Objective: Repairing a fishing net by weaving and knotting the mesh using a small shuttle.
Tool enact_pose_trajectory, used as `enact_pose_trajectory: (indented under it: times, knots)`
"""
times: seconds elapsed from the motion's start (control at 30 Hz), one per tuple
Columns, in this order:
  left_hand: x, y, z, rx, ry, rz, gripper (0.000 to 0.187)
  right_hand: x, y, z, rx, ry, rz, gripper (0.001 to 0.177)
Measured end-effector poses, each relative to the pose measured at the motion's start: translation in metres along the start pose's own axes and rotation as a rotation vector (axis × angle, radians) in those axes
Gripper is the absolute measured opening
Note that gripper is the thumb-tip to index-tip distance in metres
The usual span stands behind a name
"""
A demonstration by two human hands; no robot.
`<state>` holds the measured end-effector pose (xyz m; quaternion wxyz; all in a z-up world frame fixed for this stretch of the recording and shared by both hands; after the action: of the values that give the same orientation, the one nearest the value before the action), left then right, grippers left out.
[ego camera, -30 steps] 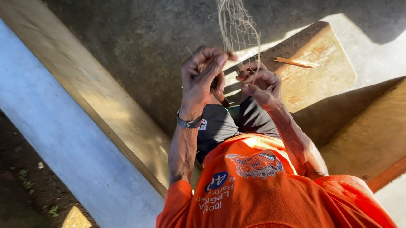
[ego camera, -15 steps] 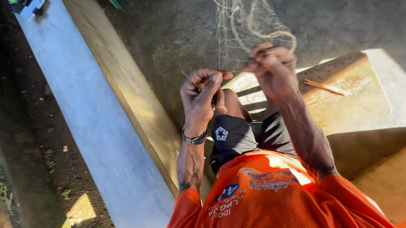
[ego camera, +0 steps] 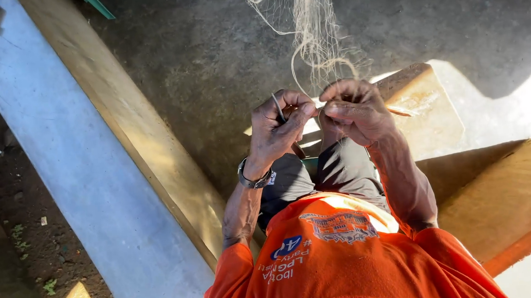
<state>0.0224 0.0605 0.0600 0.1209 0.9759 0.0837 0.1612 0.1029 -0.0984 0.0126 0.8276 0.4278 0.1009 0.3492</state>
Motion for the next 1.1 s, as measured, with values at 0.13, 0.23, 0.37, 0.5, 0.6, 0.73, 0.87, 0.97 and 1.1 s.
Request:
enact_pose_trajectory:
  times: [0.13, 0.23, 0.37, 0.5, 0.6, 0.73, 0.87, 0.97, 1.1]
  knots:
    - [0.002, 0.023, -0.027, 0.105, -0.063, 0.067, 0.009, -0.019, 0.010, 0.037, -0.309, -0.231, -0.180, 0.010]
    - [0.008, 0.059, 0.019, -0.067, -0.025, 0.100, 0.009, -0.053, -0.011, 0.063, -0.278, -0.343, -0.251, 0.013]
    - [0.020, 0.098, 0.031, -0.126, -0.021, 0.222, 0.009, -0.090, -0.026, 0.082, -0.357, -0.438, -0.293, 0.013]
    - [0.020, 0.129, 0.038, -0.172, 0.015, 0.282, 0.004, -0.121, -0.040, 0.091, -0.434, -0.595, -0.357, 0.013]
    - [0.019, 0.136, 0.035, -0.191, 0.021, 0.317, 0.003, -0.130, -0.041, 0.096, -0.452, -0.633, -0.376, 0.016]
    - [0.011, 0.114, -0.020, -0.027, 0.003, 0.311, 0.016, -0.133, -0.045, 0.089, -0.394, -0.628, -0.361, 0.016]
    - [-0.013, 0.105, 0.034, -0.065, -0.239, 0.373, 0.029, -0.130, -0.053, 0.080, -0.338, -0.581, -0.362, 0.017]
    - [-0.014, 0.109, 0.025, 0.289, 0.088, 0.204, 0.019, -0.117, -0.040, 0.074, -0.265, -0.470, -0.337, 0.015]
    - [-0.007, 0.112, -0.009, 0.472, 0.435, 0.077, 0.017, -0.102, -0.006, 0.070, -0.108, -0.296, -0.310, 0.006]
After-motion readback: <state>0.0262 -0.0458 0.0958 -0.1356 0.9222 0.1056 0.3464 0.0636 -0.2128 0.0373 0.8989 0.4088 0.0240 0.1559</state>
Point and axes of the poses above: each hand's wrist, its own x-axis towards the middle knuckle, its own y-axis out of the palm, z = x × y, the point moved 2 cm from there along x, towards the middle knuckle, and after that the axes turned 2 degrees about -z, right-handed, at the moved point
